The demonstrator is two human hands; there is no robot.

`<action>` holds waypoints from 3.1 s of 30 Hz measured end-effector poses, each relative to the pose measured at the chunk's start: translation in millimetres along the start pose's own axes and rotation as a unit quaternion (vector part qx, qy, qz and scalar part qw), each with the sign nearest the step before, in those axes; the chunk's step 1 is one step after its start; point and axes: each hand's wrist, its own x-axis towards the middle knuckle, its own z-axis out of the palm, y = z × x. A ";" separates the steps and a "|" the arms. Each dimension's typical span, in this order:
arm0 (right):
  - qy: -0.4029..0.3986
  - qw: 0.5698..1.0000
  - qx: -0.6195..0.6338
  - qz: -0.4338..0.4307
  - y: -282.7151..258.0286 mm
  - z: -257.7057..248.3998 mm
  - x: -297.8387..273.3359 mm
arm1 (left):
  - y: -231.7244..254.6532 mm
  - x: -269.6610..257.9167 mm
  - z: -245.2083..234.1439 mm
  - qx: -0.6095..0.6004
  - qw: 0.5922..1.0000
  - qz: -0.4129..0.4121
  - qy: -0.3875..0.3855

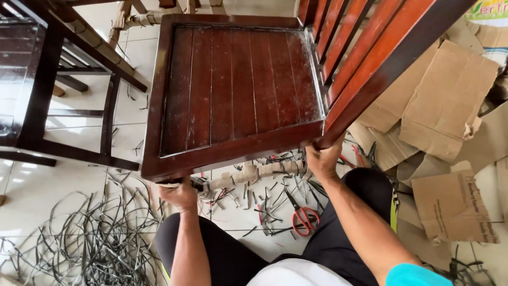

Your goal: The person is wrapping a wooden chair seat with cardboard and securing it with plastic ties using a threading hook.

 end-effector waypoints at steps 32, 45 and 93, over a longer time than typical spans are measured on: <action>-0.125 0.983 -0.014 0.130 -43.7 -7.1 45.0 | 71.3 40.4 -3.9 -0.047 0.887 -0.298 -0.350; -0.243 0.948 0.101 0.176 -142.3 9.0 -2.8 | 85.3 152.6 98.3 0.135 0.855 -0.293 -0.407; -0.155 0.980 0.101 0.071 -97.7 -35.8 26.5 | 140.6 -17.8 125.9 -0.275 0.880 -0.364 -0.131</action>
